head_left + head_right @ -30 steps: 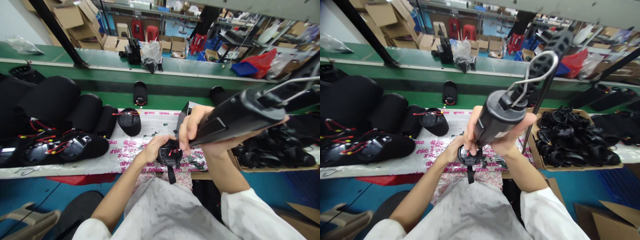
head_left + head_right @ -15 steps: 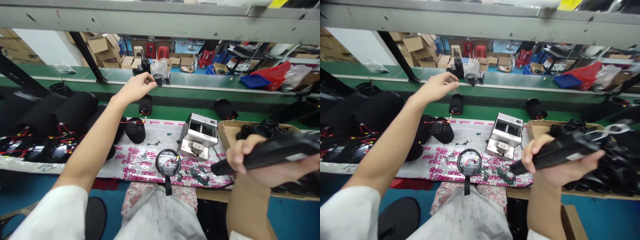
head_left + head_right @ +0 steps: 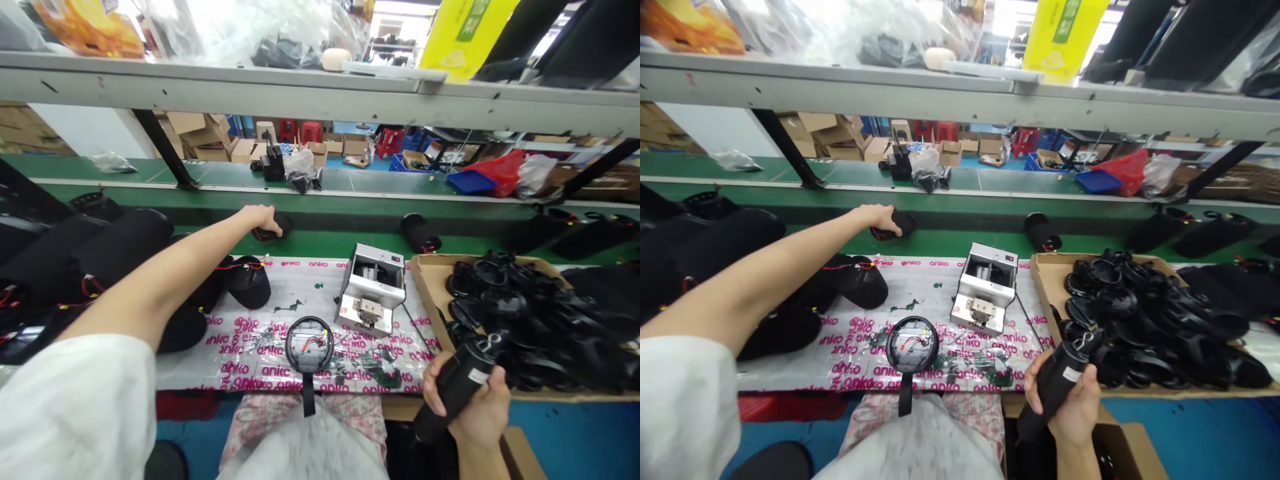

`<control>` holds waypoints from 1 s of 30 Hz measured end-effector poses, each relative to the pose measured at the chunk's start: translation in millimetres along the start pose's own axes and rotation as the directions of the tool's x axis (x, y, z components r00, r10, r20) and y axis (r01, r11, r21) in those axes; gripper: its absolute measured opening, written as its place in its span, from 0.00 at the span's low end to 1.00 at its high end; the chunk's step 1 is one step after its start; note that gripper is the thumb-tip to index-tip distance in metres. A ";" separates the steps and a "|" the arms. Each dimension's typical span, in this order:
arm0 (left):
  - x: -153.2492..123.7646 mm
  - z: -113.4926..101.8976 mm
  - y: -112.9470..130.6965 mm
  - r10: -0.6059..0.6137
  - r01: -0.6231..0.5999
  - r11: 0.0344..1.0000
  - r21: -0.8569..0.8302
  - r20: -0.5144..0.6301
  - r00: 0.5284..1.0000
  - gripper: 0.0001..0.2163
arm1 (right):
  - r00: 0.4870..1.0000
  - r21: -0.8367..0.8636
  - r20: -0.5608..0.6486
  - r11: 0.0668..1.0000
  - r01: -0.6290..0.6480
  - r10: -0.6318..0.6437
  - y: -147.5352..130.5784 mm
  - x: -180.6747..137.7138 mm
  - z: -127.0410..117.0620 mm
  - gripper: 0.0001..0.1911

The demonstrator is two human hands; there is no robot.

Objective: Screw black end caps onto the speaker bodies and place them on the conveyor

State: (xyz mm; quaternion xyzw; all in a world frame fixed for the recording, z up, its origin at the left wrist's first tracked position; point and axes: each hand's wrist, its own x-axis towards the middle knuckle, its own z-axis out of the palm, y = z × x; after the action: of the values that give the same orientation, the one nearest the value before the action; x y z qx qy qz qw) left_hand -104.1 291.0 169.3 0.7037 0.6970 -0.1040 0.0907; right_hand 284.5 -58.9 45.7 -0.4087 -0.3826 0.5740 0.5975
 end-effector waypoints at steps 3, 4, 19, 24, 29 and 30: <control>-19.0 -20.5 9.1 0.089 -0.088 0.994 0.069 -0.014 0.996 0.50 | 0.997 -0.003 -0.006 0.997 0.076 -0.076 -10.9 10.4 12.5 0.43; -29.2 -24.6 14.6 0.132 -0.129 0.987 0.096 -0.018 0.991 0.48 | 0.995 -0.001 -0.007 0.995 0.095 -0.095 -15.7 16.0 17.0 0.43; -145.8 34.5 56.7 0.474 -0.493 0.790 0.365 0.147 0.868 0.32 | 0.790 0.072 0.049 0.791 0.608 -0.612 -51.6 112.2 125.6 0.41; -184.1 38.1 13.6 0.593 -0.602 0.798 -0.002 -0.170 0.787 0.28 | 0.816 0.054 0.059 0.818 0.573 -0.575 -24.9 117.2 135.3 0.42; -236.8 89.8 7.4 0.487 -0.590 0.541 -0.599 -0.348 0.801 0.28 | 0.888 0.077 0.060 0.889 0.451 -0.455 -18.6 126.4 129.2 0.46; -243.5 108.6 13.3 0.444 -0.547 0.492 -0.677 -0.346 0.827 0.32 | 0.908 0.094 0.079 0.910 0.405 -0.412 -20.0 128.8 127.0 0.46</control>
State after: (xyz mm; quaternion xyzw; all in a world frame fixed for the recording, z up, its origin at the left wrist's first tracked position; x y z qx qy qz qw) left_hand -94.7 26.9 131.0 0.7755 0.4467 0.2691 0.3558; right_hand 180.5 75.8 110.2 -0.2682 -0.4664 0.4696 0.7000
